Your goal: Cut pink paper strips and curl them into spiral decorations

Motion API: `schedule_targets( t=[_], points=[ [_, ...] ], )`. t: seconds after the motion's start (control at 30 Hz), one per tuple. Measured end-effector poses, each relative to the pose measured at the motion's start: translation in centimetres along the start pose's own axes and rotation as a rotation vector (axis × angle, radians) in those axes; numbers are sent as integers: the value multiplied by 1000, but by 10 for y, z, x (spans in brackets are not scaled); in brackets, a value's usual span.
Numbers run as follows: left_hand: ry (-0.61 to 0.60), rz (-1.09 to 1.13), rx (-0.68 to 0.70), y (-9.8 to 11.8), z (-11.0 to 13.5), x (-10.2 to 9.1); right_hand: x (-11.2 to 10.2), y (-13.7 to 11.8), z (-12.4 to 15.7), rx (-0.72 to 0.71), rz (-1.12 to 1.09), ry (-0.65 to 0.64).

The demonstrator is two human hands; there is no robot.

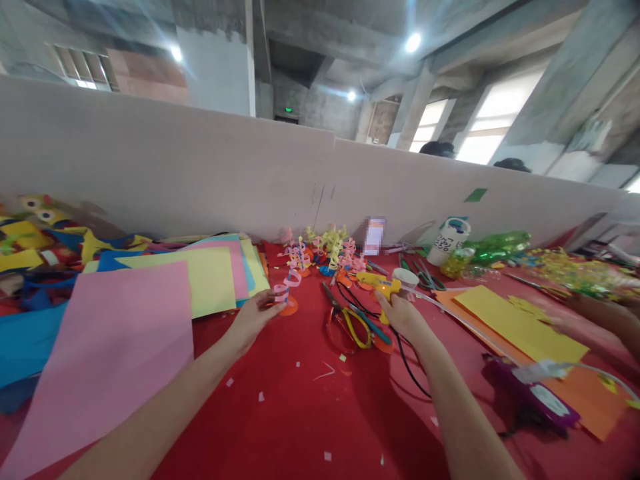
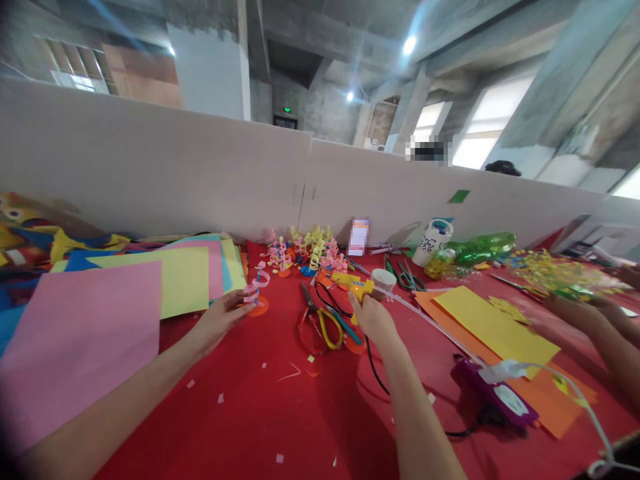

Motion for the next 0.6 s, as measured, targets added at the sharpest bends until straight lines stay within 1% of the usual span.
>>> schedule_targets(
  t=[0.07, 0.17, 0.4, 0.53, 0.6],
  points=[
    [-15, -27, 15, -2, -1, 0, 6, 2, 1, -15, 27, -24],
    [-22, -36, 10, -4, -1, 1, 10, 2, 3, -10, 65, -47],
    [-8, -16, -50, -8, 1, 2, 15, 0, 4, 79, 109, -65],
    [1, 77, -110, -9, 1, 5, 8, -2, 6, 167, 117, -64],
    [26, 134, -144, -8, 2, 6, 0, -7, 10, 232, 113, -6]
  ],
)
Point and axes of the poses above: each hand's wrist, its own z-axis away from the middle knuckle, its own x-axis out of the palm, y = z × x, the point moved 1 cm from there along -z, towards the middle knuckle, and after that the axes turned 7 degrees about x, right-handed, at the moved point
